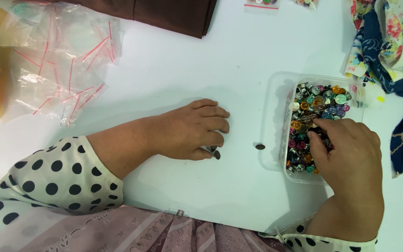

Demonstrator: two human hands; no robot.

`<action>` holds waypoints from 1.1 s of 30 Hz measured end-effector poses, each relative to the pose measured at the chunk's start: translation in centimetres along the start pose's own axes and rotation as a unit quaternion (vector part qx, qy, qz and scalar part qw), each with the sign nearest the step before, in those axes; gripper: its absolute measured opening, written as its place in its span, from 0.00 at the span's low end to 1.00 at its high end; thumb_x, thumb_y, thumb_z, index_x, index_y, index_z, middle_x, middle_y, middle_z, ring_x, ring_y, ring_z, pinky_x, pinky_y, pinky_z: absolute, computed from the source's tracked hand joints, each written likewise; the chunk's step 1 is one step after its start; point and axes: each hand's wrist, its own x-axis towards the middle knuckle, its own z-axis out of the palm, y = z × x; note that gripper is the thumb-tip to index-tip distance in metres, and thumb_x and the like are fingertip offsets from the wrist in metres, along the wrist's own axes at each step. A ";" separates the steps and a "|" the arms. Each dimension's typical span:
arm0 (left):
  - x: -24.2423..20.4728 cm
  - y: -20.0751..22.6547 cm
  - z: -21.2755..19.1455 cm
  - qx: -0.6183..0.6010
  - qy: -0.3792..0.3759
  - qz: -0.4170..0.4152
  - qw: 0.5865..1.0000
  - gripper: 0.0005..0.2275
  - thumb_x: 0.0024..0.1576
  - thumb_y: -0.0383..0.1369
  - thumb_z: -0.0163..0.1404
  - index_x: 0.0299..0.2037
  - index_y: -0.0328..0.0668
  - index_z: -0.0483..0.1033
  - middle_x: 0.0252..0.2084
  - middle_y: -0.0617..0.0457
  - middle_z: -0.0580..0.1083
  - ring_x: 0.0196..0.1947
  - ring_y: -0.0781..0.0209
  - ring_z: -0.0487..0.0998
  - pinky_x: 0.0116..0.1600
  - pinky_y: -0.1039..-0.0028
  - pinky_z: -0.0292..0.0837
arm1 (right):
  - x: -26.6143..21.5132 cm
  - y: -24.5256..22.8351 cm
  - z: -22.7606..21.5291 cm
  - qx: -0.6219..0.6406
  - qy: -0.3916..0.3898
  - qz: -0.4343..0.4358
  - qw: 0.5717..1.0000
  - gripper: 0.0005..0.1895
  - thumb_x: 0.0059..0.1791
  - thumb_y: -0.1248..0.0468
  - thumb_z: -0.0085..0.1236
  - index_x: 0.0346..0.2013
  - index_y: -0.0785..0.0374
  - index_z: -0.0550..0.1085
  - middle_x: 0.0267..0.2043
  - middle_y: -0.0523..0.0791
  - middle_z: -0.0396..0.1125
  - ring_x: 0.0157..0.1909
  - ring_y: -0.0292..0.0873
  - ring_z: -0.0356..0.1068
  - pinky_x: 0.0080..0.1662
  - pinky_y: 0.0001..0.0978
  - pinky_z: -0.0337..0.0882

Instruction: Sorting various colored buttons from a container and placing them into groups and small bags

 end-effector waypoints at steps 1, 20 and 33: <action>0.0 0.0 0.0 0.003 0.011 0.003 1.000 0.06 0.55 0.37 0.58 0.40 0.52 0.79 0.50 0.57 0.73 0.63 0.49 0.70 0.69 0.52 0.57 | 0.1 0.1 0.1 -0.011 -0.015 0.011 1.000 0.17 0.54 0.55 0.59 0.56 0.54 0.81 0.47 0.45 0.74 0.52 0.55 0.72 0.54 0.51 0.68; -0.1 -0.8 0.5 0.014 -0.009 -0.003 1.000 0.05 0.58 0.37 0.56 0.41 0.50 0.77 0.49 0.58 0.73 0.64 0.52 0.71 0.70 0.56 0.57 | 0.2 0.1 0.2 0.007 0.017 -0.037 0.999 0.15 0.53 0.59 0.63 0.54 0.56 0.81 0.43 0.47 0.73 0.46 0.56 0.72 0.48 0.50 0.69; 0.0 -0.9 0.2 -0.007 0.026 0.004 1.000 0.03 0.58 0.31 0.56 0.38 0.48 0.75 0.44 0.57 0.73 0.61 0.49 0.73 0.66 0.59 0.62 | 0.3 -0.1 0.0 0.022 0.016 -0.048 0.998 0.15 0.53 0.60 0.63 0.54 0.59 0.81 0.44 0.48 0.73 0.47 0.55 0.73 0.48 0.49 0.70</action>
